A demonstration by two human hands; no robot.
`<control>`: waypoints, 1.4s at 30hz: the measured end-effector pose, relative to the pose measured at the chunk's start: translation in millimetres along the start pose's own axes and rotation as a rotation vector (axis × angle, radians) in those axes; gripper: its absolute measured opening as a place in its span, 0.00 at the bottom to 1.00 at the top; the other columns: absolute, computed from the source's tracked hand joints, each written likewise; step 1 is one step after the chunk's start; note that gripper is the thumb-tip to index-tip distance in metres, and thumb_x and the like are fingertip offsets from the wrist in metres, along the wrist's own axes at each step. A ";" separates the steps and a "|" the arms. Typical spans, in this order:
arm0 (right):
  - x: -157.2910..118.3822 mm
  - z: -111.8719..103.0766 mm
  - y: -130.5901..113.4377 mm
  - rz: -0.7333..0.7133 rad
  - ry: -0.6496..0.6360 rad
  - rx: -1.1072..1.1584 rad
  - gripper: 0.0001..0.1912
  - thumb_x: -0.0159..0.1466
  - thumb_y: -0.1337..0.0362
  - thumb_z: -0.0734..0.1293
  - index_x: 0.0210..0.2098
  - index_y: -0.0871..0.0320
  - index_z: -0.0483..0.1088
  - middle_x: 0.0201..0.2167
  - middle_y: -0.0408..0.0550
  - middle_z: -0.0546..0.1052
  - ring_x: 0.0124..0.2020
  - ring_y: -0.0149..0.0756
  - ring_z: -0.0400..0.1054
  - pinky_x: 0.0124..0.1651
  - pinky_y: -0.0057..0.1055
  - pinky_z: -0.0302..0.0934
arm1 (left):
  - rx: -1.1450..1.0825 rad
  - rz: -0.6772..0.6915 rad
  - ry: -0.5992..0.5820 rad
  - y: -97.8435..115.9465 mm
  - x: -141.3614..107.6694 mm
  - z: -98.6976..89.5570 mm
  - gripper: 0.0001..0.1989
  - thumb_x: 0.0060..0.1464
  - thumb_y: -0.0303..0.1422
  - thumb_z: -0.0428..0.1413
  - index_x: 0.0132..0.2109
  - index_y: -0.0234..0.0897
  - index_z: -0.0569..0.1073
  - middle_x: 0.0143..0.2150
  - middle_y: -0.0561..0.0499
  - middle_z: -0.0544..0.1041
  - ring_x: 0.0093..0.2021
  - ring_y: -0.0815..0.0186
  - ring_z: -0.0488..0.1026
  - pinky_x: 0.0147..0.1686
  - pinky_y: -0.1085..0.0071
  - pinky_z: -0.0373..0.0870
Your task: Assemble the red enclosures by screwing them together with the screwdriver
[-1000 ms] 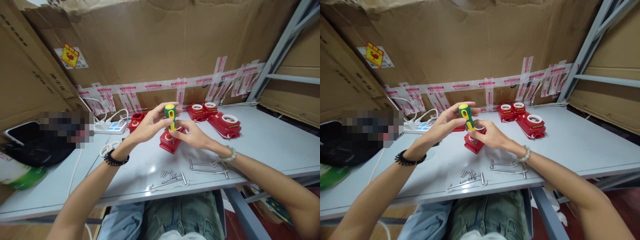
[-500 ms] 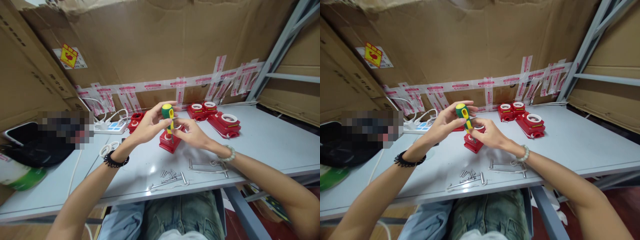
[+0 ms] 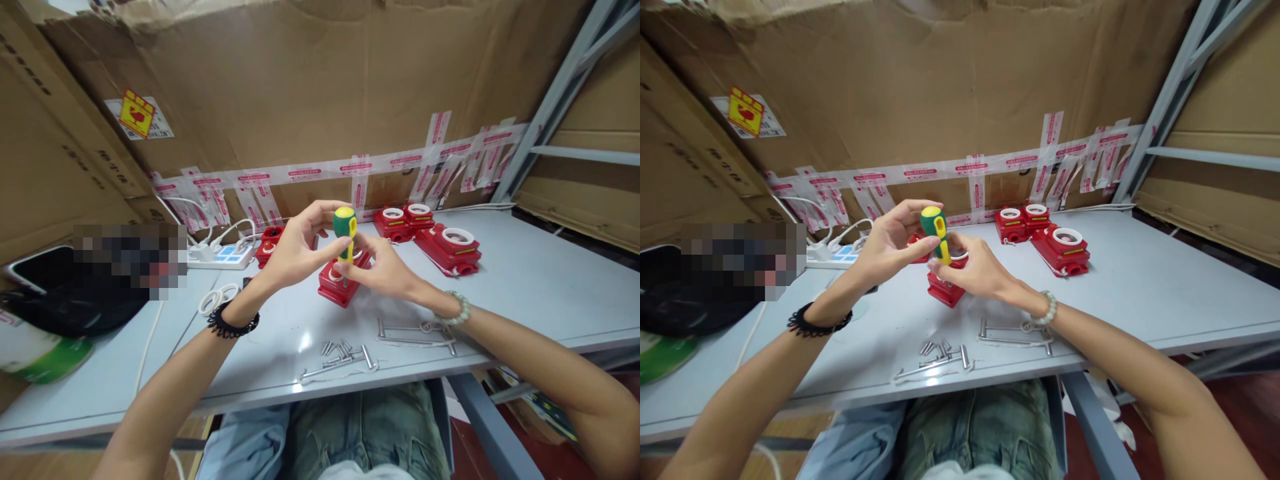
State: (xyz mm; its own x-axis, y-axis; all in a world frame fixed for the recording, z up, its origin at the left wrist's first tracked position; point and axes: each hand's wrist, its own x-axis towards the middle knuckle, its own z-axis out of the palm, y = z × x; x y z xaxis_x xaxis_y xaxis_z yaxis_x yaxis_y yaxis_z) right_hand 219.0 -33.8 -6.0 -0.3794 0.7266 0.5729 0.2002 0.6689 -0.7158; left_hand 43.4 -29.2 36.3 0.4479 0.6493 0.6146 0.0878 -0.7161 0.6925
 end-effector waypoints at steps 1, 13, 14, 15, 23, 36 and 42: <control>-0.2 -0.1 0.1 -0.001 0.011 -0.012 0.11 0.57 0.62 0.71 0.37 0.58 0.70 0.34 0.44 0.77 0.35 0.33 0.70 0.39 0.31 0.65 | 0.038 -0.002 0.040 -0.2 0.3 0.5 0.21 0.51 0.38 0.65 0.50 0.38 0.69 0.44 0.48 0.75 0.43 0.64 0.74 0.41 0.70 0.71; -0.3 0.4 -0.2 -0.008 0.029 -0.016 0.18 0.55 0.62 0.73 0.44 0.57 0.68 0.38 0.46 0.77 0.38 0.34 0.72 0.42 0.33 0.68 | 0.057 -0.032 0.056 -6.6 0.0 -2.3 0.18 0.52 0.40 0.64 0.46 0.38 0.69 0.44 0.48 0.75 0.45 0.62 0.73 0.44 0.68 0.71; -0.5 0.3 -0.7 -0.006 0.041 -0.032 0.17 0.55 0.61 0.73 0.42 0.57 0.68 0.36 0.45 0.77 0.37 0.34 0.71 0.40 0.32 0.68 | 0.076 -0.030 0.070 -6.9 0.2 -1.9 0.19 0.50 0.40 0.65 0.45 0.38 0.68 0.43 0.48 0.74 0.44 0.63 0.73 0.43 0.69 0.70; -0.8 0.1 -1.2 -0.009 0.052 -0.041 0.16 0.55 0.61 0.73 0.40 0.57 0.69 0.35 0.45 0.77 0.35 0.33 0.71 0.39 0.32 0.68 | 0.087 -0.030 0.076 -7.1 -0.1 -1.3 0.20 0.50 0.40 0.66 0.45 0.39 0.67 0.42 0.49 0.74 0.43 0.64 0.72 0.42 0.69 0.70; -1.3 -1.1 -1.4 0.004 0.119 0.025 0.10 0.56 0.67 0.69 0.39 0.59 0.71 0.36 0.47 0.79 0.37 0.34 0.72 0.41 0.34 0.68 | 0.349 -0.120 -0.038 -19.6 -33.0 -1.7 0.12 0.60 0.37 0.55 0.48 0.37 0.69 0.43 0.46 0.75 0.41 0.63 0.70 0.39 0.65 0.69; 1.0 -2.6 3.3 -0.074 0.212 0.103 0.10 0.58 0.62 0.70 0.38 0.58 0.71 0.35 0.46 0.77 0.37 0.34 0.72 0.44 0.36 0.69 | 0.455 -0.145 -0.261 -33.6 -49.7 9.9 0.06 0.59 0.33 0.55 0.34 0.36 0.73 0.33 0.50 0.74 0.32 0.66 0.70 0.35 0.67 0.67; 3.3 -11.9 -4.2 -0.056 0.328 0.203 0.16 0.54 0.57 0.74 0.38 0.57 0.70 0.38 0.47 0.77 0.39 0.36 0.73 0.48 0.40 0.69 | 0.438 -0.225 -0.386 -11.7 -68.9 3.0 0.05 0.59 0.32 0.55 0.35 0.37 0.72 0.32 0.52 0.76 0.32 0.67 0.71 0.35 0.71 0.67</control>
State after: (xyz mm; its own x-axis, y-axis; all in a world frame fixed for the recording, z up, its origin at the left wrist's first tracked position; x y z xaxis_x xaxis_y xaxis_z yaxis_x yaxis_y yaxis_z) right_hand 227.7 -32.3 3.6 -0.0690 0.7234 0.6869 -0.0083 0.6881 -0.7255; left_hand 14.2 -66.3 -15.3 0.6575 0.7161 0.2343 0.5378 -0.6639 0.5196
